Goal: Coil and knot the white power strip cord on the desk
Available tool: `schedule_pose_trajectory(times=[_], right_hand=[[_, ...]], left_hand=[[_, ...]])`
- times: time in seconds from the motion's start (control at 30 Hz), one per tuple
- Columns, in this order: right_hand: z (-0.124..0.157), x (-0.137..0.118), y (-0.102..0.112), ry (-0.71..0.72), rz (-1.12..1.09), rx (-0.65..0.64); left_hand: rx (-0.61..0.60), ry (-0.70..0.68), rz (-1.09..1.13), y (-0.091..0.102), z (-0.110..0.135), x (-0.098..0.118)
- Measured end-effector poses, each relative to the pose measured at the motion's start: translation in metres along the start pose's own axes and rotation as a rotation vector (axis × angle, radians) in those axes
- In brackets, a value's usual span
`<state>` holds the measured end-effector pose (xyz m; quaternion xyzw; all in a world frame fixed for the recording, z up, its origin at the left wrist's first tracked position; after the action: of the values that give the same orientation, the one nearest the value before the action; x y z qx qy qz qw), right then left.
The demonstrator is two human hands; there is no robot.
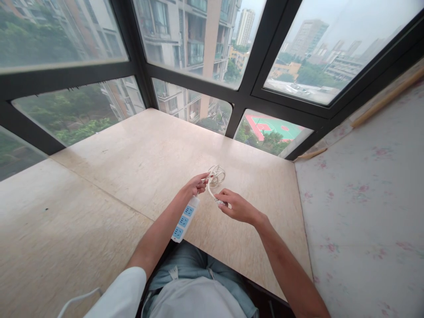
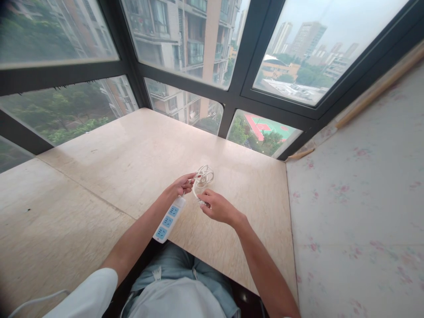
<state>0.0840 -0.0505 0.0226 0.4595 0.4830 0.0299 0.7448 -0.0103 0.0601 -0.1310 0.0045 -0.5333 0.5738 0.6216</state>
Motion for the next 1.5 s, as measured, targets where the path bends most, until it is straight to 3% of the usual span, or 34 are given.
schedule_pose_trajectory(times=[0.13,0.27,0.37,0.53,0.67,0.83,1.03,1.17,1.33,1.5], right_hand=[[0.008,-0.01,0.011,0.036,-0.027,0.056],[0.029,-0.003,0.042,-0.025,-0.047,0.23],[0.044,0.012,0.057,-0.081,-0.14,0.353],[0.051,0.035,0.059,-0.094,-0.383,0.474],[0.048,0.06,0.064,-0.071,-0.647,0.655],[0.026,0.106,0.07,-0.081,-0.939,0.89],[-0.041,0.155,0.064,-0.116,-1.238,0.853],[-0.077,0.183,0.044,-0.211,-1.471,0.784],[-0.091,0.207,0.019,-0.31,-1.546,0.758],[-0.084,0.226,-0.002,-0.397,-1.566,0.755]], left_hand=[[0.082,-0.069,-0.101,0.006,0.003,0.007],[0.076,-0.096,-0.131,0.006,0.007,0.012],[0.072,-0.095,-0.168,0.004,0.007,0.015],[0.105,-0.099,-0.301,0.0,0.005,0.017],[0.156,-0.136,-0.435,-0.001,0.01,0.019],[0.223,-0.179,-0.776,0.0,0.023,0.028],[0.275,-0.199,-0.866,0.012,0.029,0.034],[0.254,-0.237,-0.896,0.013,0.028,0.037],[0.217,-0.294,-1.063,0.008,0.027,0.055],[0.21,-0.242,-1.329,0.005,0.022,0.076]])
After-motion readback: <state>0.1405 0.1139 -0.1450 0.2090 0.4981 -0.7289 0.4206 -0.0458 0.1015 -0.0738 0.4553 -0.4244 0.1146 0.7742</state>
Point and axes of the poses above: each hand's wrist, its own z-axis away from the middle knuckle, its own y-axis out of the back of the hand, x = y × z, the point moved 9 cm from there along -z, towards the middle knuckle, and after that the axes turned 15 degrees about -x, right-handed, at the moved point
